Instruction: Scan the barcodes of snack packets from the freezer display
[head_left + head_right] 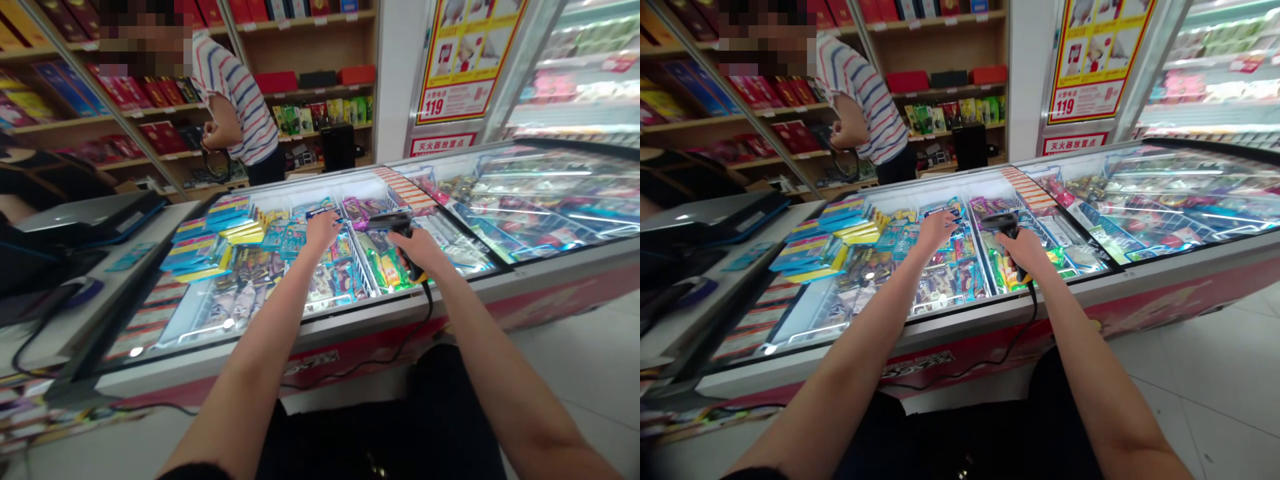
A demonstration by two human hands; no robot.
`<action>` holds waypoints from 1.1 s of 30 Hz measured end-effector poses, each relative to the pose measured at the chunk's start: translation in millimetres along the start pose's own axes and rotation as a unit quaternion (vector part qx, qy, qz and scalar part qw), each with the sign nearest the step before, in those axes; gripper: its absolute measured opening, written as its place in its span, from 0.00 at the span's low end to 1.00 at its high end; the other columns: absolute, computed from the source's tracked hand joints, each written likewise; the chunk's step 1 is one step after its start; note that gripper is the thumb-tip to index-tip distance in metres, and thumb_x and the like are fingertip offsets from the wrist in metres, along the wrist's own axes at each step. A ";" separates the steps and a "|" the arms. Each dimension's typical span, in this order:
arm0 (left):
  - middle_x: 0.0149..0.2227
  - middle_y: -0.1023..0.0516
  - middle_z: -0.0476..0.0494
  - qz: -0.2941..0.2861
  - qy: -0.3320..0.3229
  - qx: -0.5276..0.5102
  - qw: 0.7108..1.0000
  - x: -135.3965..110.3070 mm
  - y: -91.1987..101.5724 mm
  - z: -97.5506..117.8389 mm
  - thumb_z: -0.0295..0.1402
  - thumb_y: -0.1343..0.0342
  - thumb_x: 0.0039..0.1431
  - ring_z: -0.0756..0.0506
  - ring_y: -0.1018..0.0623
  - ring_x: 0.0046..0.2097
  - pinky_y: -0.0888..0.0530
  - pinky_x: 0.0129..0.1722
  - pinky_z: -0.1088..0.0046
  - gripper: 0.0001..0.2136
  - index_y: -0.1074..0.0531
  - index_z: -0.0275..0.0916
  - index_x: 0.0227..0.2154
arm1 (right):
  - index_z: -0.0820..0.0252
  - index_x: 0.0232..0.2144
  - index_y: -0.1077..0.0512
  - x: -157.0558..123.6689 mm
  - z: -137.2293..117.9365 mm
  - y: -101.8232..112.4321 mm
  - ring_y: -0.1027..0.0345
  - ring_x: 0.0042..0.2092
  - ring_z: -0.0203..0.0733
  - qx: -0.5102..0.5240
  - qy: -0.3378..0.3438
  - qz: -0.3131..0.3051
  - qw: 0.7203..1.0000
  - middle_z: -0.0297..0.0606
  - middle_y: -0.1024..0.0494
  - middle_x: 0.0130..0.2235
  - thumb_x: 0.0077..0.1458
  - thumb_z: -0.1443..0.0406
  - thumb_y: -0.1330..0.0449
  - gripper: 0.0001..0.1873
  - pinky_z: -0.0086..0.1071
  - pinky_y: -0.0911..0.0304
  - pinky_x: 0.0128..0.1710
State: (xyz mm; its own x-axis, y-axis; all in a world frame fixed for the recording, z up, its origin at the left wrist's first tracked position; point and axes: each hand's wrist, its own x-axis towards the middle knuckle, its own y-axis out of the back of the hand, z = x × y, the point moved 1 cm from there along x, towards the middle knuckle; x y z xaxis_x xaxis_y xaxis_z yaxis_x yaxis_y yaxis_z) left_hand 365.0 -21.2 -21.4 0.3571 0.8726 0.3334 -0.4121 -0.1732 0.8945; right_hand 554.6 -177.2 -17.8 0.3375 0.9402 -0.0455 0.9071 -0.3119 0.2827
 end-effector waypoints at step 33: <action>0.50 0.25 0.35 -0.064 -0.096 0.139 0.984 -43.4 0.3 -26.3 0.47 0.51 0.65 0.36 0.31 0.57 0.39 0.58 0.58 0.19 0.24 0.39 0.45 | 0.57 0.22 0.37 -1.0 0.9 -51.1 0.39 0.15 0.35 0.014 -0.025 -0.026 0.999 0.31 0.33 0.15 0.53 0.57 0.35 0.17 0.27 0.42 0.13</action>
State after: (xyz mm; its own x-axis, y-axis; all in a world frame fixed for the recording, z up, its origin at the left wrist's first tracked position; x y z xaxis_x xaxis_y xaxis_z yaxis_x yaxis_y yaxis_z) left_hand 327.3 -47.1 -43.5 0.5532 0.7981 0.2389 -0.1174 -0.2092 0.9708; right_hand 508.2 -162.3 -33.0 0.3020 0.9473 -0.1072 0.9300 -0.2680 0.2516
